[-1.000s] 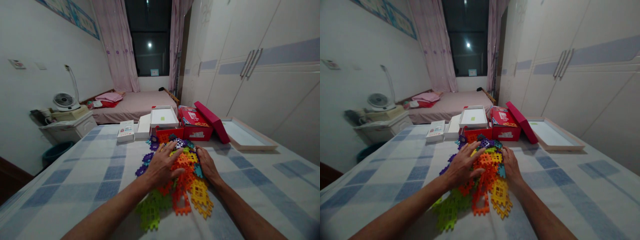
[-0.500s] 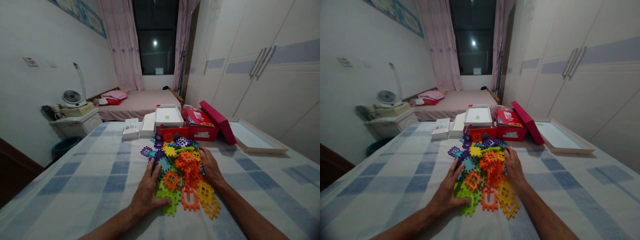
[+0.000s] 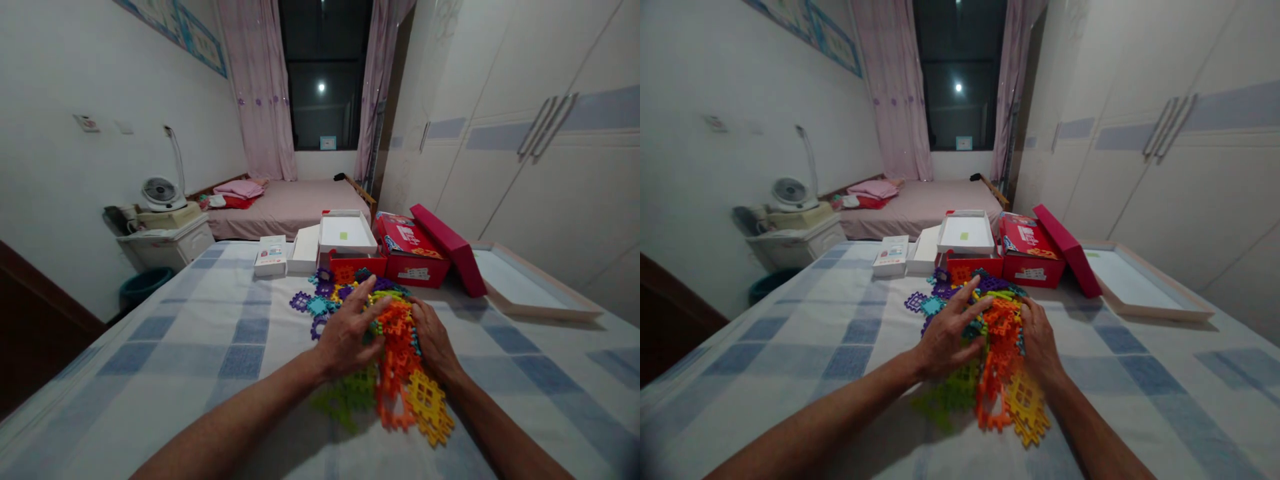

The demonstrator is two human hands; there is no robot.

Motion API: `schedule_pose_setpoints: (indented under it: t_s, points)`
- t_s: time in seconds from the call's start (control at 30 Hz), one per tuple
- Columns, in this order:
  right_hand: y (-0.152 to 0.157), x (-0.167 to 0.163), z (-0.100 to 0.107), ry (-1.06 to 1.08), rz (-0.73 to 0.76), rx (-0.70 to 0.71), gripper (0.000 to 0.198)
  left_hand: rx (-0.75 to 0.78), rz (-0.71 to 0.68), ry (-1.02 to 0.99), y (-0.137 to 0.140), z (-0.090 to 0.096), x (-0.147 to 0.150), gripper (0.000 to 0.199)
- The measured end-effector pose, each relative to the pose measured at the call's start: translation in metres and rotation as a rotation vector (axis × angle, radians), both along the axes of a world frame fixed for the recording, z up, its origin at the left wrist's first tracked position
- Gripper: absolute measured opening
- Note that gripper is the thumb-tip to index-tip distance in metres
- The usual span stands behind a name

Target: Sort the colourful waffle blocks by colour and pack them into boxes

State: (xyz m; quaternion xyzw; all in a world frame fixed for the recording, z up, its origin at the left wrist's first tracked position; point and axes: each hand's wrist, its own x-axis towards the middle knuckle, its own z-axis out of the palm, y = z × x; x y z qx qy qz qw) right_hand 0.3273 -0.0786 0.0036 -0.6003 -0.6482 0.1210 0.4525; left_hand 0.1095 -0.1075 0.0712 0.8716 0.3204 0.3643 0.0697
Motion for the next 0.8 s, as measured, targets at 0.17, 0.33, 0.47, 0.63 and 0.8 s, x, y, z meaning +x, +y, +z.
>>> schedule_pose_setpoints:
  t_s: [0.17,0.33,0.47,0.63,0.8]
  points:
    - [0.007,0.008,-0.003,-0.015,-0.058,-0.089,0.052,0.077,0.094,0.104,-0.006,0.014,-0.042,0.062]
    - [0.012,0.008,0.0,0.042,-0.098,-0.163,0.059,-0.134,0.771,0.247,-0.01,-0.03,-0.162,0.053]
    - [0.011,0.006,-0.002,0.019,-0.109,-0.132,0.055,-0.444,1.16,0.45,-0.015,-0.063,-0.258,0.06]
    - [0.013,0.006,-0.007,-0.001,-0.122,-0.099,0.052,-0.473,1.16,0.587,-0.026,-0.06,-0.303,0.06]
    - [0.011,0.001,-0.003,0.035,-0.117,-0.091,0.053,-0.427,1.212,0.541,-0.025,-0.058,-0.334,0.057]
